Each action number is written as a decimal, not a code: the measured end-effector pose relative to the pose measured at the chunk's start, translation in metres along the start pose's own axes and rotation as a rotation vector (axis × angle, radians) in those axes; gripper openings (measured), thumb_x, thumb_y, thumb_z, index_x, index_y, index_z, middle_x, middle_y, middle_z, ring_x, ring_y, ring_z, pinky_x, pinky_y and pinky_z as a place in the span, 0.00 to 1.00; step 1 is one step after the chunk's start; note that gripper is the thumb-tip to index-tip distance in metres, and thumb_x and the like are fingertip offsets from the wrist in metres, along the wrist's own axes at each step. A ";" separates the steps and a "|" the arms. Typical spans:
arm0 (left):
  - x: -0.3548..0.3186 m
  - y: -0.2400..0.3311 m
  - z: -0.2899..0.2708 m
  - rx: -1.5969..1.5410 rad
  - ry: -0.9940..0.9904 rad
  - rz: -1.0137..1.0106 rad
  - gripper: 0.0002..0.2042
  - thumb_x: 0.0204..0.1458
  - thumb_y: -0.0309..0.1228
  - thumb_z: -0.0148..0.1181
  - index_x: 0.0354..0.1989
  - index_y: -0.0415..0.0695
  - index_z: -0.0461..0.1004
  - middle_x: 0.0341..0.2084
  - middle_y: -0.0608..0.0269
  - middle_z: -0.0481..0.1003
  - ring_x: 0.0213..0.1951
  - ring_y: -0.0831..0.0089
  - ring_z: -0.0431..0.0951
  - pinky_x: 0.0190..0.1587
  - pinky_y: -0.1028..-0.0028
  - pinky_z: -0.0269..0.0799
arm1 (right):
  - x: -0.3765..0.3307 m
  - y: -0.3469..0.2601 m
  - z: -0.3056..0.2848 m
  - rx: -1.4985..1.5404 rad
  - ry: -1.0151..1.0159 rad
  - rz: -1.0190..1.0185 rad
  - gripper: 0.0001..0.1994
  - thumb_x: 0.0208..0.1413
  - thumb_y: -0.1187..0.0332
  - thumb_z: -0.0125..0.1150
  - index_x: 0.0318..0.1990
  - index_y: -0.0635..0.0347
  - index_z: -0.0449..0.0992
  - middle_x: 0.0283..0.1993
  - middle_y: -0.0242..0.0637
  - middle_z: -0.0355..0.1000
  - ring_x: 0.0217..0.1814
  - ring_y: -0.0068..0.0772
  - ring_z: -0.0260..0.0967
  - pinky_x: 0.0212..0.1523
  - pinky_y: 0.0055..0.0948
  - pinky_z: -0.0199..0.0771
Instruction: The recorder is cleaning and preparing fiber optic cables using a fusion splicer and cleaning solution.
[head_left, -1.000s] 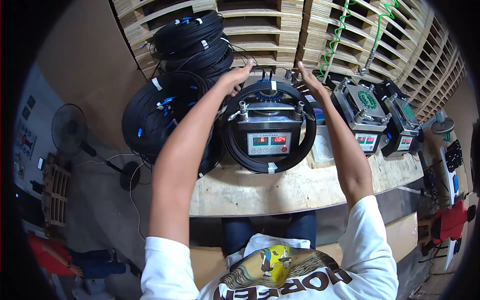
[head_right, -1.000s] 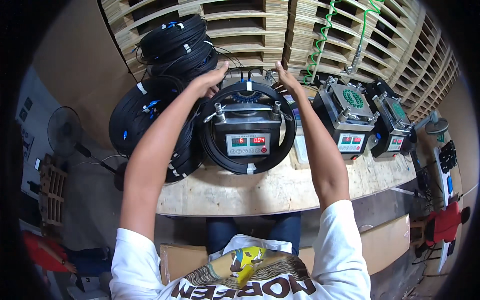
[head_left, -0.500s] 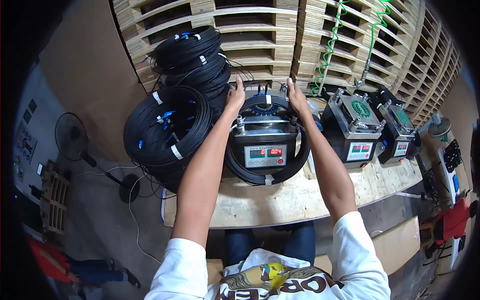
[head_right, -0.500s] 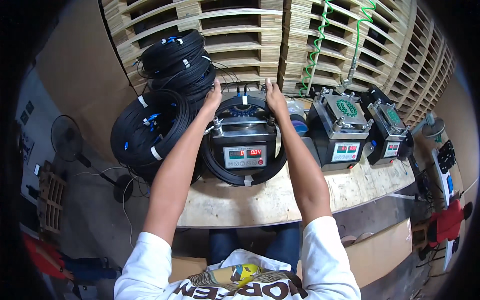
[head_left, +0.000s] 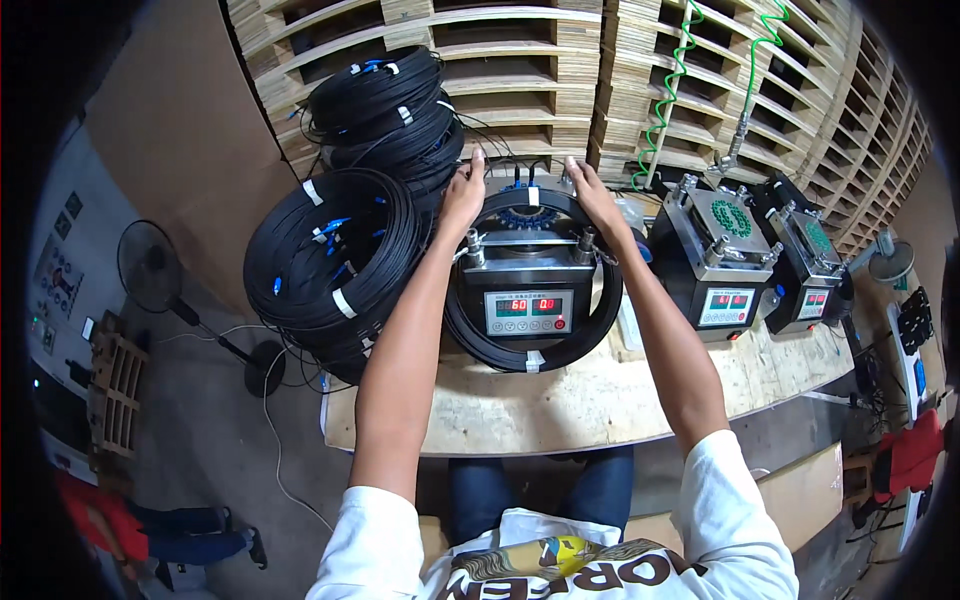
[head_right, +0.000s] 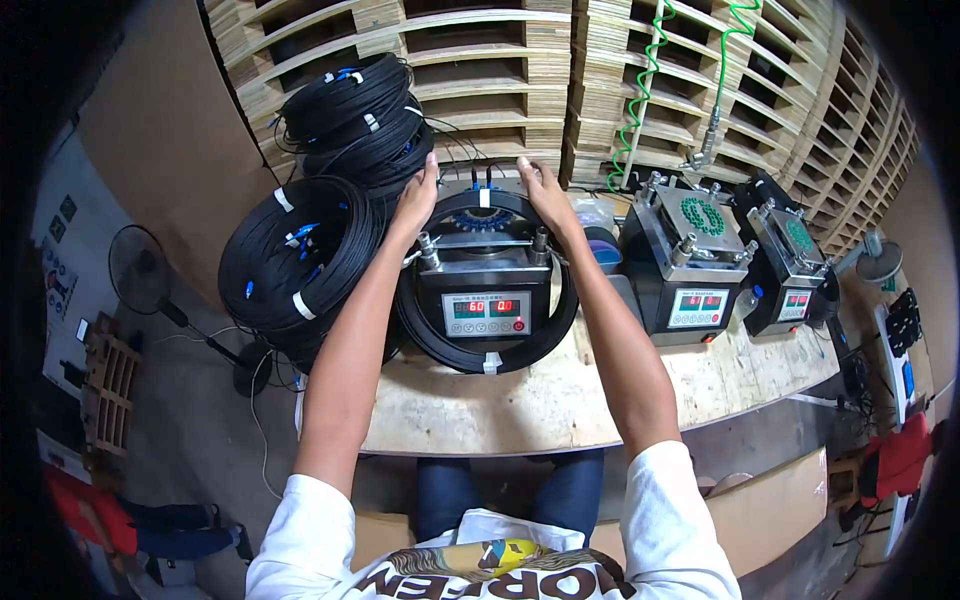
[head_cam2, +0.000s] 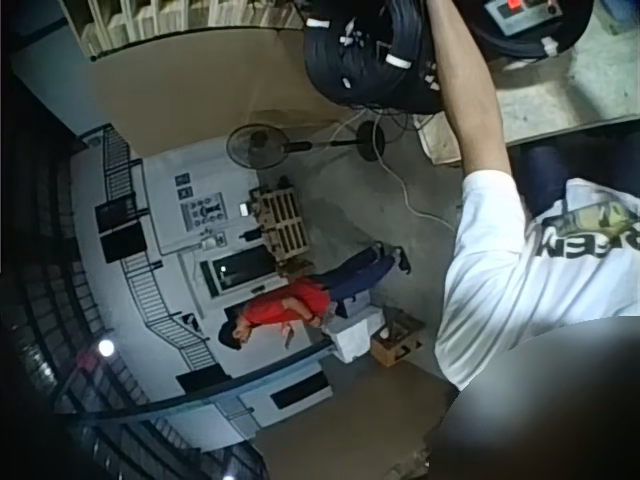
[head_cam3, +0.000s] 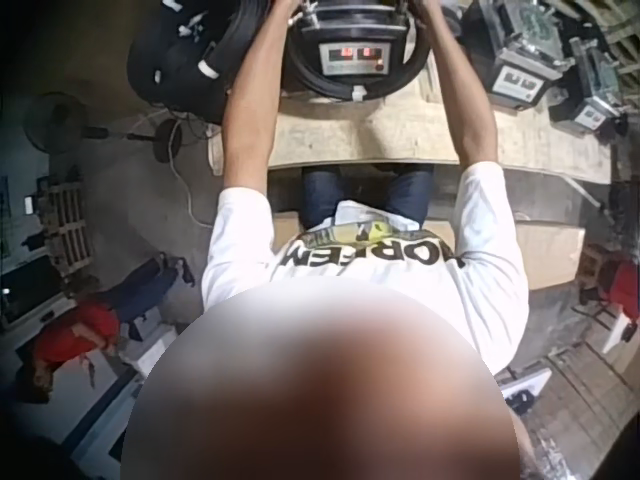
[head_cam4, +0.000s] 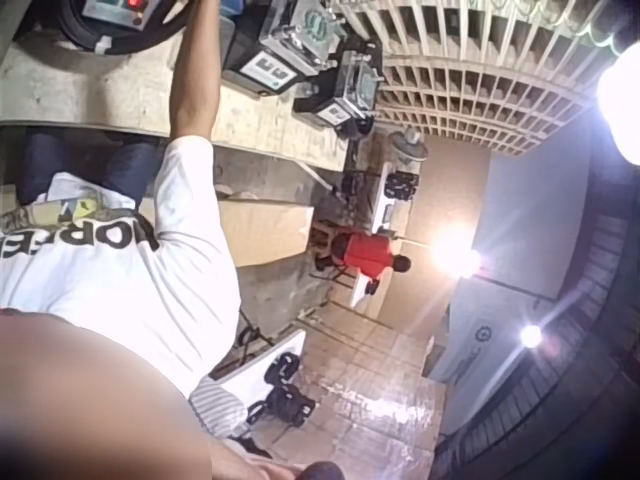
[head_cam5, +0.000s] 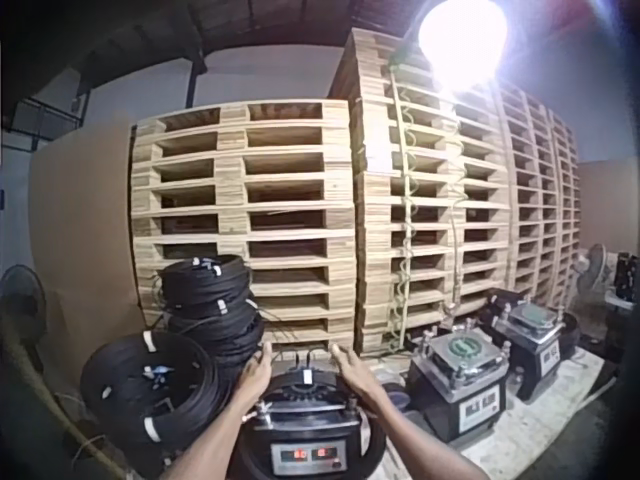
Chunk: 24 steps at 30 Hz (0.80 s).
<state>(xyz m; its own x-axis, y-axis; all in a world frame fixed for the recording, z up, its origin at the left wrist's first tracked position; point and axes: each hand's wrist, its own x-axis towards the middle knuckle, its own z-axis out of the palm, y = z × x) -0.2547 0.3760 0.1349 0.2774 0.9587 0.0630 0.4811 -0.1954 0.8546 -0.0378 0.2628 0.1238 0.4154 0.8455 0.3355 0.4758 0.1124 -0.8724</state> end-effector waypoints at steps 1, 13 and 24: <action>-0.004 0.001 -0.001 -0.001 0.001 0.016 0.49 0.56 0.74 0.27 0.70 0.40 0.58 0.65 0.36 0.62 0.68 0.44 0.60 0.68 0.53 0.55 | -0.004 -0.004 0.000 -0.009 -0.015 0.040 0.45 0.60 0.31 0.44 0.67 0.67 0.62 0.60 0.61 0.70 0.65 0.51 0.68 0.66 0.37 0.61; -0.019 0.008 -0.010 0.035 -0.046 0.023 0.46 0.62 0.67 0.27 0.63 0.32 0.66 0.62 0.34 0.65 0.68 0.45 0.60 0.68 0.60 0.54 | -0.005 -0.007 0.003 -0.247 -0.016 0.181 0.47 0.56 0.25 0.37 0.70 0.55 0.60 0.64 0.64 0.65 0.69 0.63 0.60 0.68 0.48 0.58; -0.022 0.012 -0.006 0.009 -0.082 0.175 0.44 0.63 0.66 0.30 0.66 0.33 0.62 0.65 0.35 0.63 0.69 0.48 0.59 0.69 0.61 0.53 | -0.006 -0.012 -0.003 -0.274 -0.051 0.184 0.49 0.56 0.24 0.34 0.73 0.55 0.56 0.69 0.59 0.60 0.74 0.58 0.54 0.72 0.46 0.51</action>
<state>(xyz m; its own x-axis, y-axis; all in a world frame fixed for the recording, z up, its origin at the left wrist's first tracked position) -0.2603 0.3537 0.1475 0.4238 0.8901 0.1678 0.4270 -0.3598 0.8296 -0.0442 0.2548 0.1331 0.4774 0.8646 0.1569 0.5903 -0.1833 -0.7861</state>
